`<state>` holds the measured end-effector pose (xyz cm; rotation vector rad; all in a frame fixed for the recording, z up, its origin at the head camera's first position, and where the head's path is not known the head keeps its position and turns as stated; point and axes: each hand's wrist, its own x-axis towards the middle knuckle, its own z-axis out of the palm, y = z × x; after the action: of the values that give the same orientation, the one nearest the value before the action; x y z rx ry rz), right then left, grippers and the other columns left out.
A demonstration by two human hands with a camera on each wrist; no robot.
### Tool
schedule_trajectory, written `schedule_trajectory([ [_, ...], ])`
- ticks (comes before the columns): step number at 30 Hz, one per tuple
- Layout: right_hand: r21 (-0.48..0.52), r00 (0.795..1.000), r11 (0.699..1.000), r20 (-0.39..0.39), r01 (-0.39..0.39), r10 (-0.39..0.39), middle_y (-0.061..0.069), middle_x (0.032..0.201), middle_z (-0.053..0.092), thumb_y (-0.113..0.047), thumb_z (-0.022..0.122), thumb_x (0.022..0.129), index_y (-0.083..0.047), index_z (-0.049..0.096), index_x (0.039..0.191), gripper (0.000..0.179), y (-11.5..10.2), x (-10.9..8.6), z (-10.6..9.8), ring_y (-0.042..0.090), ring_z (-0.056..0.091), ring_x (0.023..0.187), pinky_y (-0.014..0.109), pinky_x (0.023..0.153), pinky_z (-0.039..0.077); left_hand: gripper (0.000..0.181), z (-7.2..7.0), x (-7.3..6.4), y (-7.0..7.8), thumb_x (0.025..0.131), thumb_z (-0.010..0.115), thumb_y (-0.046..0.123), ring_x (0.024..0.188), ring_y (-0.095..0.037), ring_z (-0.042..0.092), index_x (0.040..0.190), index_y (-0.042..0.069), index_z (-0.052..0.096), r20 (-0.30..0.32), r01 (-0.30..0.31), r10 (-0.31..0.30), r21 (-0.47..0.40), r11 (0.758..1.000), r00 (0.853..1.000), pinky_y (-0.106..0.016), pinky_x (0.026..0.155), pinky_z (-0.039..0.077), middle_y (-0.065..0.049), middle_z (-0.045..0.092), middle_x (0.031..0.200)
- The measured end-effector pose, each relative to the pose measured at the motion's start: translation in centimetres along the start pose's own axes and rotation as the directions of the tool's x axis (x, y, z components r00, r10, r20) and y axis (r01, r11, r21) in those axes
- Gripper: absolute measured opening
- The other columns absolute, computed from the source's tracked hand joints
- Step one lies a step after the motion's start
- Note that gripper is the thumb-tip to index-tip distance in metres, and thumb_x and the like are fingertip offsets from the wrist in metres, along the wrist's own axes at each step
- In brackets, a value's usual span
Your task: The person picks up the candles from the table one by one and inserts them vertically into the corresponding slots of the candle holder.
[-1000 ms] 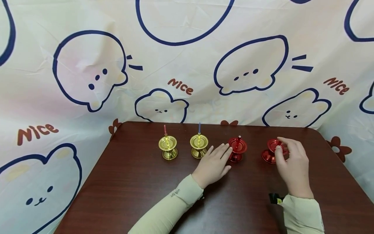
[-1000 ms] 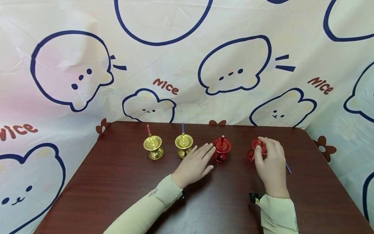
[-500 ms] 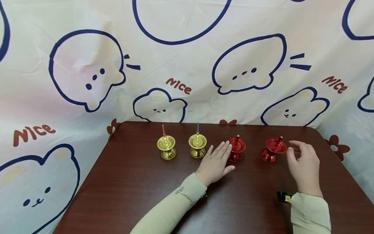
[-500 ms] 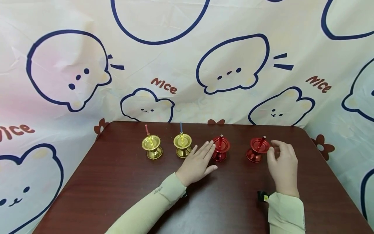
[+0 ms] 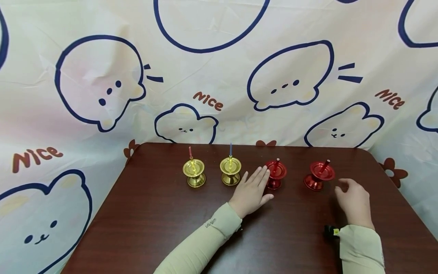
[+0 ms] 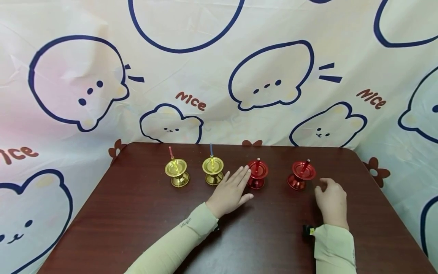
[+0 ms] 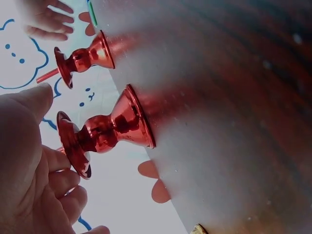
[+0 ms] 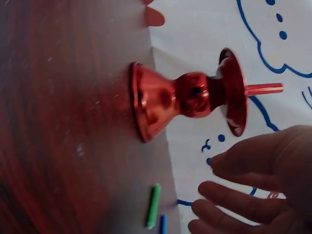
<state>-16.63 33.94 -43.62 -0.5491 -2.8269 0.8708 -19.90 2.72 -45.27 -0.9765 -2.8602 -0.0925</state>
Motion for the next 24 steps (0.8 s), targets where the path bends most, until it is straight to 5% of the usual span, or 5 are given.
schedule_trajectory([
  [24,-0.123,0.983,0.992,0.181,0.022,0.001,0.045,0.132,0.047,-0.007,0.054,0.097,0.023,0.044,0.134,0.049,1.4,2.3,0.9,0.059,0.048,0.119,0.066,0.099,0.041,0.065,-0.6,0.2,0.0,0.108,0.047,0.041,0.155,-0.017,0.017,0.162,0.012,0.025,0.048,0.005,-0.003,-0.036,0.999,0.999,-0.045,0.120,0.028,-0.003,0.024,0.167],
])
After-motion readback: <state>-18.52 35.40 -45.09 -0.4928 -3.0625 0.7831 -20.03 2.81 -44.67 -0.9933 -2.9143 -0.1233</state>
